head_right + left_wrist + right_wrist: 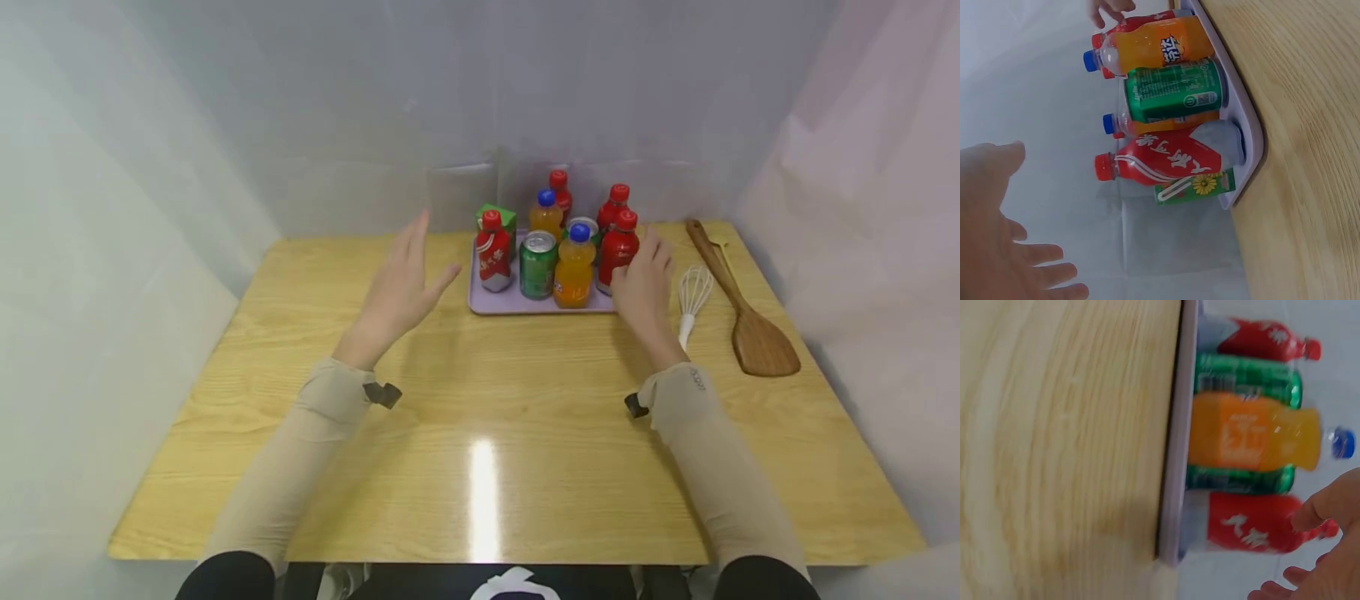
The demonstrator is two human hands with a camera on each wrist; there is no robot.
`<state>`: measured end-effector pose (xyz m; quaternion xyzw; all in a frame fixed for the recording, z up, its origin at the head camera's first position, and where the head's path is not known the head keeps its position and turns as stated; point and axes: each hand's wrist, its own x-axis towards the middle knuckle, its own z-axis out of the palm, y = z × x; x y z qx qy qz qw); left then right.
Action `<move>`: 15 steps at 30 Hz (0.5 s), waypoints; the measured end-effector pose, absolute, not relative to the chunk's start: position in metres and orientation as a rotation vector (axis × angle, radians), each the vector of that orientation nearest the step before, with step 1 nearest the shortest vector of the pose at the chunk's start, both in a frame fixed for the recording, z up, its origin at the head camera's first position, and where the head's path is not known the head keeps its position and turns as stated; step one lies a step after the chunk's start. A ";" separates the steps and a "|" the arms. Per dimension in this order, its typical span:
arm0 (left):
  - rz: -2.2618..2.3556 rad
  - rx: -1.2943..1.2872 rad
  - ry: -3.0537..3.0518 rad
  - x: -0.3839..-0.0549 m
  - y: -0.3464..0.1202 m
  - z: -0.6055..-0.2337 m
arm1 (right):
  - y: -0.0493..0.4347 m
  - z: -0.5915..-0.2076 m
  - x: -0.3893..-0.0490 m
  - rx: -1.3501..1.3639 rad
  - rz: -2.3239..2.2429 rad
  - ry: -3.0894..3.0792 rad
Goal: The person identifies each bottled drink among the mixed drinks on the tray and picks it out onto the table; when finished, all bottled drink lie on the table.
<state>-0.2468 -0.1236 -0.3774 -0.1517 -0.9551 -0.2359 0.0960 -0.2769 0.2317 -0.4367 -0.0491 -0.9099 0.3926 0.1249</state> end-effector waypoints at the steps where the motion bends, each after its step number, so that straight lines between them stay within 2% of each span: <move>1: -0.736 -0.447 -2.827 -0.251 -0.121 -0.378 | 0.236 -0.440 -0.280 -0.161 1.147 -2.669; 8: -1.045 -0.435 -2.802 -0.277 -0.103 -0.382 | 0.256 -0.455 -0.299 -0.227 1.145 -2.744; 15: -1.167 -0.392 -2.823 -0.295 -0.090 -0.392 | 0.263 -0.466 -0.305 -0.223 1.077 -2.895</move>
